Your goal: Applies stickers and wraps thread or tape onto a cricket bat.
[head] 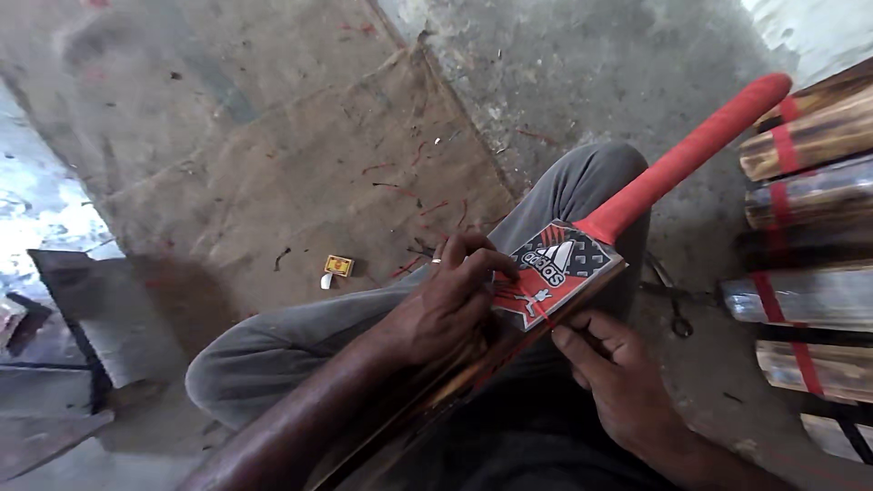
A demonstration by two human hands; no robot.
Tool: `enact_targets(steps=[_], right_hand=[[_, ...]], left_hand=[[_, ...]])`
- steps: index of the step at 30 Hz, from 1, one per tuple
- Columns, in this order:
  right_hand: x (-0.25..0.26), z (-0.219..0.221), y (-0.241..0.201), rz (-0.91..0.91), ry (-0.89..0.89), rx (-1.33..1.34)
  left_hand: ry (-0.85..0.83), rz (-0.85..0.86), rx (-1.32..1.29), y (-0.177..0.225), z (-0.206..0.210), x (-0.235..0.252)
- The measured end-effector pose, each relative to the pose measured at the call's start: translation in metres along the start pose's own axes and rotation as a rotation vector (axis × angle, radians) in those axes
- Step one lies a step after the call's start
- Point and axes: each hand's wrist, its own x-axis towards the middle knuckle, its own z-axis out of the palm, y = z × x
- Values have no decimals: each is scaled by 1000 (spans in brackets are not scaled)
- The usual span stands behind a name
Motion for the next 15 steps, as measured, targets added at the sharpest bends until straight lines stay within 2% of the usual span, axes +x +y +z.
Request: enact_targets(steps=[11, 15], right_hand=[[0, 0, 0, -2, 5, 4], [1, 2, -2, -19, 10, -7]], left_hand=[[5, -21, -33, -2, 2, -1], [168, -105, 58, 13, -2, -9]])
